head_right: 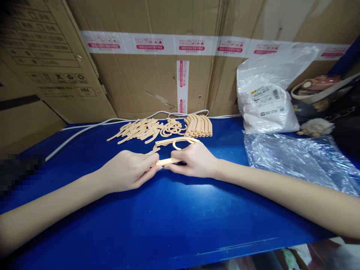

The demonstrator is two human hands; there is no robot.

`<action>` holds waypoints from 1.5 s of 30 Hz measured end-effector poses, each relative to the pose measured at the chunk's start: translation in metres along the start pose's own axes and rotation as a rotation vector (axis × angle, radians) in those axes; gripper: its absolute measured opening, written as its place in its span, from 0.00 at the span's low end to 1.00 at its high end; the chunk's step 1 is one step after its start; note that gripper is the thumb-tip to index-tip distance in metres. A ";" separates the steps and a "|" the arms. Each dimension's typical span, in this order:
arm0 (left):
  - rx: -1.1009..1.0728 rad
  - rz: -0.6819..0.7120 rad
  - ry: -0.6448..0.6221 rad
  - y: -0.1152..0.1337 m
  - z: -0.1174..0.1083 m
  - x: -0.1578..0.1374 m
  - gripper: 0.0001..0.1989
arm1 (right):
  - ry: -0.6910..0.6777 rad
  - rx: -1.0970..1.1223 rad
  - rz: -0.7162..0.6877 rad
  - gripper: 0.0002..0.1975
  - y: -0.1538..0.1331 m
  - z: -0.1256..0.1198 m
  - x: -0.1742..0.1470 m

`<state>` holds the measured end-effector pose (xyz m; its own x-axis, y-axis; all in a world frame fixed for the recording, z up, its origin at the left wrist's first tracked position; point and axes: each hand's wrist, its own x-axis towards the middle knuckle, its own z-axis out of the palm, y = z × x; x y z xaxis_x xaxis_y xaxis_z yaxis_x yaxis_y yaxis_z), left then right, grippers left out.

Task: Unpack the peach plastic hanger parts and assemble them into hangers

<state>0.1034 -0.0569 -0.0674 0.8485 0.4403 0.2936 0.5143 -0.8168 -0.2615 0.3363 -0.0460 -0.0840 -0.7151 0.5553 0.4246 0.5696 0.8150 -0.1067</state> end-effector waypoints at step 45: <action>0.217 0.170 0.144 -0.009 -0.001 0.007 0.06 | 0.215 0.056 0.291 0.16 0.014 0.003 0.006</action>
<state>0.1048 -0.0464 -0.0624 0.9065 0.2340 0.3516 0.3938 -0.7689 -0.5037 0.3391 -0.0306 -0.0857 -0.4211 0.7229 0.5479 0.7097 0.6387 -0.2973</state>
